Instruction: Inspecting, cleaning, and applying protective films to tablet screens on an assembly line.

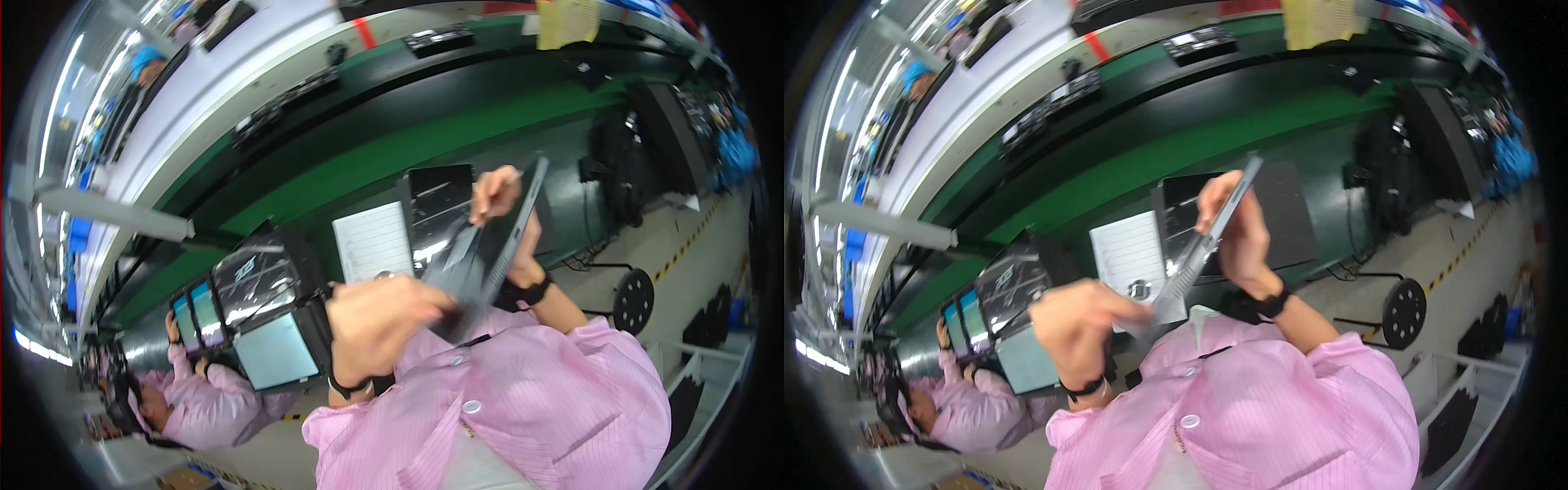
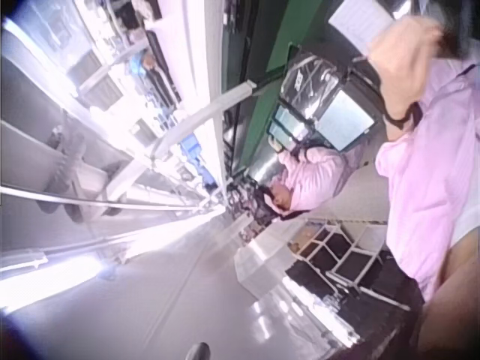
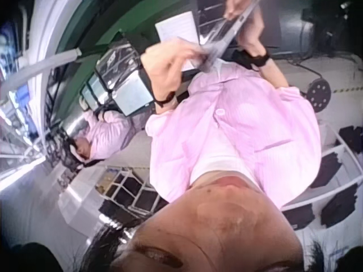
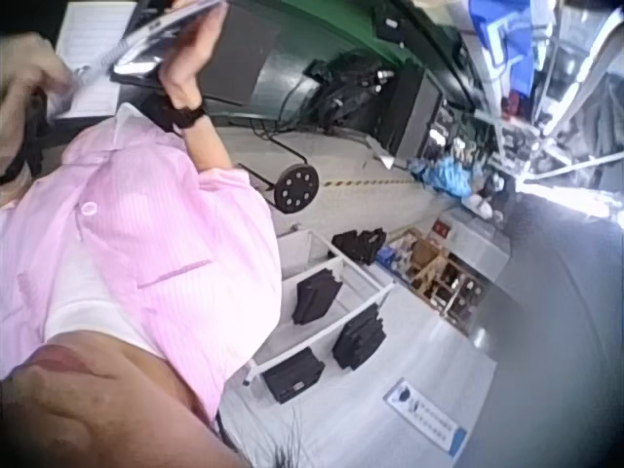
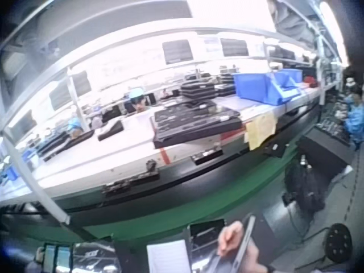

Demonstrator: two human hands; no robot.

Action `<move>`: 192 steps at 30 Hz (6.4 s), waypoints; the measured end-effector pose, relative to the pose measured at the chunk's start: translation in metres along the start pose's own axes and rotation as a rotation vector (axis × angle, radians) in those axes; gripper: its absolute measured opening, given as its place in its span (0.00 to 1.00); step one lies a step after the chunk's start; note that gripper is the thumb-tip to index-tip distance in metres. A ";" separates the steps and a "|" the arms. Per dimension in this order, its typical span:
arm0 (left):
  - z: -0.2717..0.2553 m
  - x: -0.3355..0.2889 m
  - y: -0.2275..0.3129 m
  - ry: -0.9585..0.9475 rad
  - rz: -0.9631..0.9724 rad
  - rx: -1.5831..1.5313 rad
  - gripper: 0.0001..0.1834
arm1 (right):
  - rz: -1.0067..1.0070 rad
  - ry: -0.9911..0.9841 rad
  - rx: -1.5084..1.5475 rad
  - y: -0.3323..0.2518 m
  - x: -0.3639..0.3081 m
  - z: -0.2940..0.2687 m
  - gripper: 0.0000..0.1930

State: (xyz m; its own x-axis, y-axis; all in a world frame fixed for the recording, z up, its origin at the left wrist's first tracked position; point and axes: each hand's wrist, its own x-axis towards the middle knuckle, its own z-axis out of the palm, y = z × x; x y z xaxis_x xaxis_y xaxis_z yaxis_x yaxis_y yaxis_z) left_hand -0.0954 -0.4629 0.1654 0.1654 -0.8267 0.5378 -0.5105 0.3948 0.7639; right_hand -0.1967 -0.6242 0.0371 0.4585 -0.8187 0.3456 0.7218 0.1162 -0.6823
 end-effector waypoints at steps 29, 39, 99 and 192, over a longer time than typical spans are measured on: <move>0.015 0.012 -0.052 0.217 -0.509 -0.100 0.15 | -0.268 -0.523 1.228 0.048 0.079 0.014 0.07; 0.000 0.034 -0.066 0.156 -0.487 -0.142 0.17 | 0.062 -0.459 1.037 0.016 0.074 0.012 0.26; -0.075 0.010 -0.122 1.526 -0.015 -0.010 0.32 | -0.067 -0.284 -0.198 -0.017 0.012 0.046 0.07; -0.031 -0.091 -0.275 0.817 -0.041 -1.059 0.22 | 0.235 -0.186 -0.047 -0.032 -0.015 0.054 0.18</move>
State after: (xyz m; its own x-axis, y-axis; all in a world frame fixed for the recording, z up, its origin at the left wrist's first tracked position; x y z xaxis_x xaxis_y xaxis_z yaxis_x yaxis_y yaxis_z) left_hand 0.0556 -0.4838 -0.0822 0.8082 -0.5173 0.2814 0.3418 0.8012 0.4911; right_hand -0.1987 -0.5855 0.0887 0.7005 -0.6550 0.2834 0.5616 0.2610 -0.7851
